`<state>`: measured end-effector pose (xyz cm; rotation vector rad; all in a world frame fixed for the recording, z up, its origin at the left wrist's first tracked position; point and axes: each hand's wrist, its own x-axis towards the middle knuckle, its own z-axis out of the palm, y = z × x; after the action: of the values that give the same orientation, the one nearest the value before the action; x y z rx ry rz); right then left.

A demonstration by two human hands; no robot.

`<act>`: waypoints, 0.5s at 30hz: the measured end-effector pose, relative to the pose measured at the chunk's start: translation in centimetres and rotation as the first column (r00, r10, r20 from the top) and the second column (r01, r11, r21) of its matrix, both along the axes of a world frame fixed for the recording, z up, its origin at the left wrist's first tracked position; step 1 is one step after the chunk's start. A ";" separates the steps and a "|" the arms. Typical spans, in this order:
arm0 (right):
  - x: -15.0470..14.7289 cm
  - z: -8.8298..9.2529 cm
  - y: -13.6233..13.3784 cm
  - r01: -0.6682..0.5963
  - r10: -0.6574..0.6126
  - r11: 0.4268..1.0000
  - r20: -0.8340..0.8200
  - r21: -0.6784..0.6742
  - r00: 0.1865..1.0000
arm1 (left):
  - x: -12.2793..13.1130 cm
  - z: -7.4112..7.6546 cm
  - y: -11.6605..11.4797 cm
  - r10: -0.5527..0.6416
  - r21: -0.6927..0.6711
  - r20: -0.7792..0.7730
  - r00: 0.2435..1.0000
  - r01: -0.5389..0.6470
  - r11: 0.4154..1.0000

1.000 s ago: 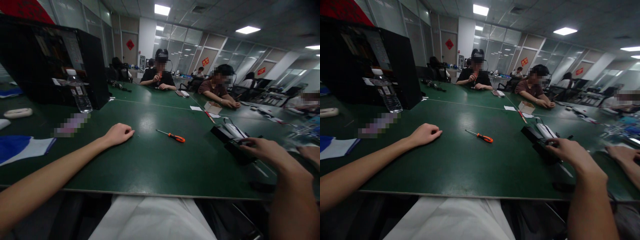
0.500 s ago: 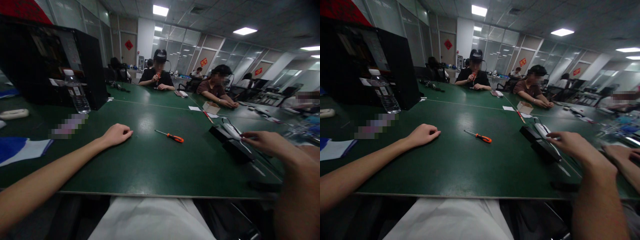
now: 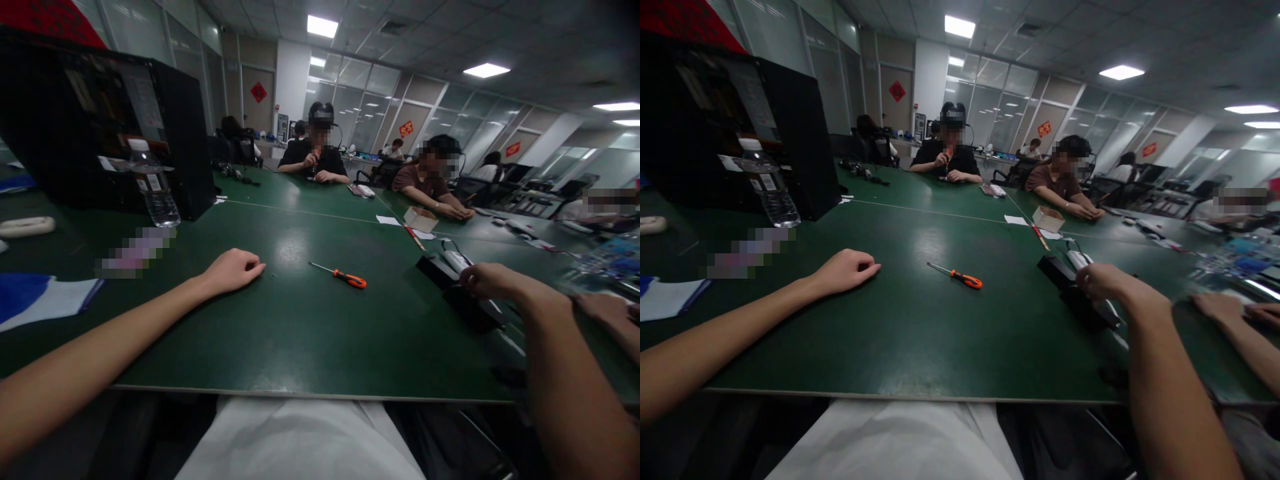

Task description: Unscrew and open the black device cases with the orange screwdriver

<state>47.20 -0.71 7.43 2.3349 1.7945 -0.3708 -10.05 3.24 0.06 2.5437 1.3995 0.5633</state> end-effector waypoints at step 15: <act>1.1 -1.7 -1.3 -0.076 0.058 0.986 0.126 0.145 0.990 | 0.1 0.0 0.1 0.001 -0.008 -0.022 1.000 -0.001 1.000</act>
<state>48.27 -2.01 5.69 2.3295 1.8962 -0.0842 -10.00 3.32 0.03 2.5502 1.4072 0.5307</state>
